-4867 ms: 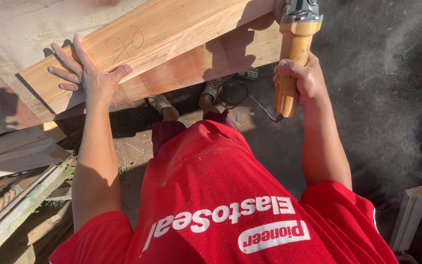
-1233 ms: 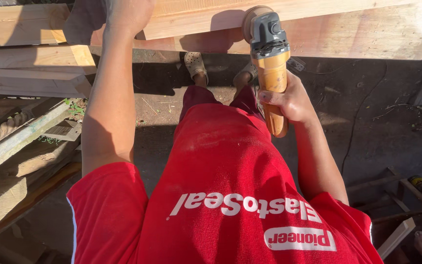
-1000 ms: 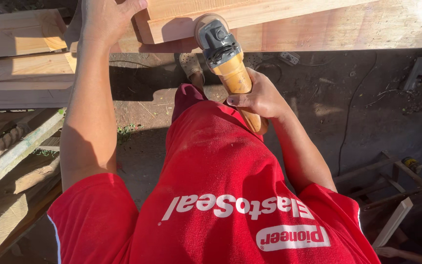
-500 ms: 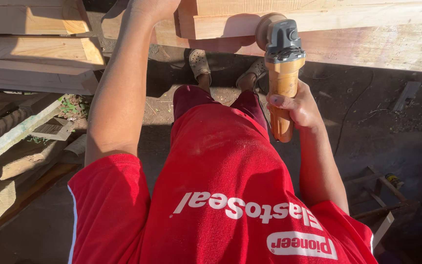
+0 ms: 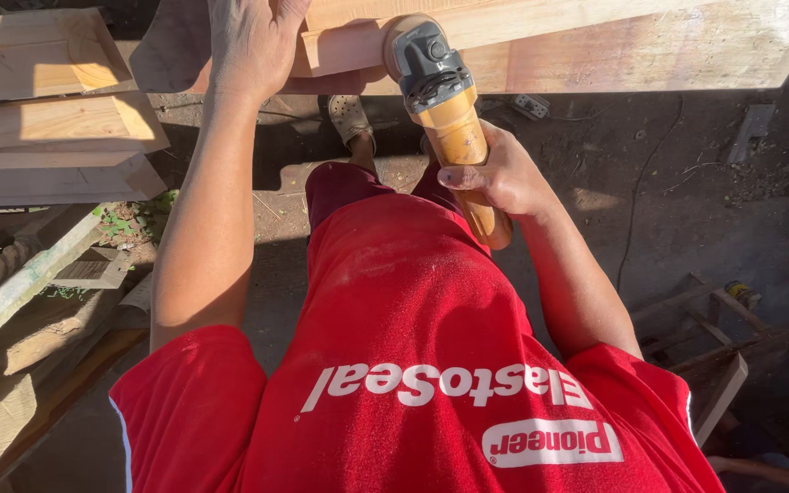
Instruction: The person uses an angle grinder with a sanding disc to smooth the edges and surfaces of several wooden planks. They hold each plank with one hand and move the grinder along the wood, then set the finished pieces aside.
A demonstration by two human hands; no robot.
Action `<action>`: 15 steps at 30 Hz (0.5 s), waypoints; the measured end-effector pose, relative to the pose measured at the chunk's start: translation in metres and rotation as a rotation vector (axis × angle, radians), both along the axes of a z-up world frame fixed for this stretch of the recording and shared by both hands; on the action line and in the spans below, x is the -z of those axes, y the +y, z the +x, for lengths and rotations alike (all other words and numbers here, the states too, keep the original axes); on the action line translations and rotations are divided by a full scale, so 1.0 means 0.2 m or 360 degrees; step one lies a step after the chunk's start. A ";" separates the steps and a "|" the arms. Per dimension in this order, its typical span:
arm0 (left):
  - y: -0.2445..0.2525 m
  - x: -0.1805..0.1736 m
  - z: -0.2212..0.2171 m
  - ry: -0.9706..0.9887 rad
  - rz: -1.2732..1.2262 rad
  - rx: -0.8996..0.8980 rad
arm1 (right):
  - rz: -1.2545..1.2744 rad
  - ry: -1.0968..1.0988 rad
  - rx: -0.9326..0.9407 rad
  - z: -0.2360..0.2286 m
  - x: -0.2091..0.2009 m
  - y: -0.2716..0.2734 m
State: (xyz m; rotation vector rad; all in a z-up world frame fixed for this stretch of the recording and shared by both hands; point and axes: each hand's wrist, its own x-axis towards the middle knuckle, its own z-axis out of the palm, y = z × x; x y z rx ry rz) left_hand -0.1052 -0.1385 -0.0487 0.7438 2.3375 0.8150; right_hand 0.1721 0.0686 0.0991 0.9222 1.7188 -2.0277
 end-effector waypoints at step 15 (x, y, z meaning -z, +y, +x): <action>0.18 -0.11 0.43 -0.0450 0.0439 -0.0536 | -0.0020 -0.0127 0.0517 0.63 0.02 0.92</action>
